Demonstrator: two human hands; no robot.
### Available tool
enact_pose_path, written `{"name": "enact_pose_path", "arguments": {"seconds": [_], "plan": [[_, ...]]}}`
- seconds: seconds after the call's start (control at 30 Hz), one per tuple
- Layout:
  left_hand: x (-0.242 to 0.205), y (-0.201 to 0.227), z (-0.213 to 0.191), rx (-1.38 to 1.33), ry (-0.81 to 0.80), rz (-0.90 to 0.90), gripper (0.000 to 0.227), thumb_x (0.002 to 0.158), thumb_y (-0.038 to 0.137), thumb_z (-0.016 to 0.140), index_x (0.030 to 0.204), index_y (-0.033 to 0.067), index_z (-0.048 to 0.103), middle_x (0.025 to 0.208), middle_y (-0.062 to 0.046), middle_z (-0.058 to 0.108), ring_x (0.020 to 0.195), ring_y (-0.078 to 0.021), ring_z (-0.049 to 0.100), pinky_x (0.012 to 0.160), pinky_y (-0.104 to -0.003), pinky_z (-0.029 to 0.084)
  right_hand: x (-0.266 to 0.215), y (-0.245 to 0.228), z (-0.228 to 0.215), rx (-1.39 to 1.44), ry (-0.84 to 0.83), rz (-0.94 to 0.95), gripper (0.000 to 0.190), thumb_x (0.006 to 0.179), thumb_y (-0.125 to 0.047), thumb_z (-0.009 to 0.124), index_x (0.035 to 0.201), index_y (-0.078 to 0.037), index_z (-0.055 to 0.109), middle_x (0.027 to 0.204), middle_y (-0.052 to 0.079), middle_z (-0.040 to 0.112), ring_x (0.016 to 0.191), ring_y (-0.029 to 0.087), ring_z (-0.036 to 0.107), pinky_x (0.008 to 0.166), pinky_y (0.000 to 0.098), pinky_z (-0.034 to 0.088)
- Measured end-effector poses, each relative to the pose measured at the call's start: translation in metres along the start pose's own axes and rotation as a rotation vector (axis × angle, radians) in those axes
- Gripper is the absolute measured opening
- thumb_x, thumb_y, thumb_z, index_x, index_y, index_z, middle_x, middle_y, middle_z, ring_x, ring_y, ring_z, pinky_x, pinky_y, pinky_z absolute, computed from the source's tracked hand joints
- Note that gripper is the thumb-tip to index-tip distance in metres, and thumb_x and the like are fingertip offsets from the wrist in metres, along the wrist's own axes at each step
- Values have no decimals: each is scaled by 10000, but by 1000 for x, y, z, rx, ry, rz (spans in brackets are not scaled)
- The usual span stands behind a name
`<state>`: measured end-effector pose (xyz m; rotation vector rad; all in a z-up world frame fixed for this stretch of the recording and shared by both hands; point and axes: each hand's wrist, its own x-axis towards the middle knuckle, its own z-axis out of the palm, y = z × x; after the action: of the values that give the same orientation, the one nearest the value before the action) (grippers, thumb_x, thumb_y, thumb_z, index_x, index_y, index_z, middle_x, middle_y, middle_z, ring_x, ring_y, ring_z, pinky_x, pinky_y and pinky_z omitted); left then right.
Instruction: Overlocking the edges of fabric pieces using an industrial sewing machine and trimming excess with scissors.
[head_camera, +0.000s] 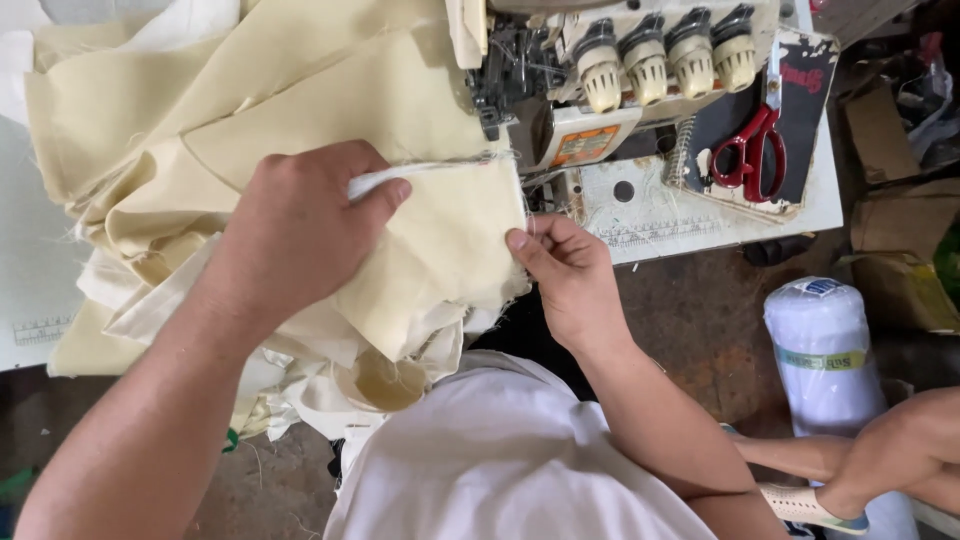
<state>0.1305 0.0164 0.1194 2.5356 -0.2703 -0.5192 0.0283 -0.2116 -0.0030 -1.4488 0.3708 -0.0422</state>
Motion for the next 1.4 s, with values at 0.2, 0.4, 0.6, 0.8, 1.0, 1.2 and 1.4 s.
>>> {"name": "enact_pose_path", "arguments": {"seconds": [0.2,0.4,0.6,0.8,1.0,1.2,1.4], "plan": [[17,6,-14,-13,-26,-192,255,988,394,644,1055,191,782,819,-113,731,796,-304,656,730,-447,498,13,-3,7,88,-29,0,71,999,-138,738,966,-77,724,685,-54,549,621,41,433,590,190,335],[28,-3,-13,-24,32,-122,232,995,390,694,1019,177,782,798,-86,714,745,-283,621,706,-429,486,15,3,11,203,3,-74,94,984,-94,746,995,-101,652,681,-51,517,578,32,417,548,174,343],[44,3,-22,-49,41,-118,209,991,324,703,1091,174,810,944,-92,776,785,-274,690,697,-440,533,22,-17,22,356,-65,-146,177,986,12,695,977,-88,550,559,1,427,469,76,381,688,426,711],[84,-24,-20,-64,171,-50,202,953,371,806,913,178,759,810,-14,702,748,-201,618,641,-408,465,31,-8,20,208,2,-120,205,968,-32,743,947,-142,573,752,-54,499,717,24,485,908,239,576],[11,30,-55,-133,-281,-459,1172,810,279,833,1698,494,99,1669,-11,429,1467,-314,480,1229,-554,374,34,-3,15,256,20,-110,187,965,-27,761,1036,-109,608,700,-61,514,641,11,448,633,167,400],[46,-99,-54,422,380,305,703,841,200,643,1528,140,780,1095,-293,785,951,-550,711,791,-600,564,34,3,2,183,-86,-16,170,1001,-116,727,1147,-78,649,698,-40,530,439,38,406,435,164,337],[-43,-22,37,343,622,835,162,1087,221,746,1082,59,736,1004,-70,790,932,-193,757,825,-341,637,8,3,-11,-251,-98,-8,68,1005,-106,727,1043,-51,735,911,0,742,780,67,646,724,219,536]]}}
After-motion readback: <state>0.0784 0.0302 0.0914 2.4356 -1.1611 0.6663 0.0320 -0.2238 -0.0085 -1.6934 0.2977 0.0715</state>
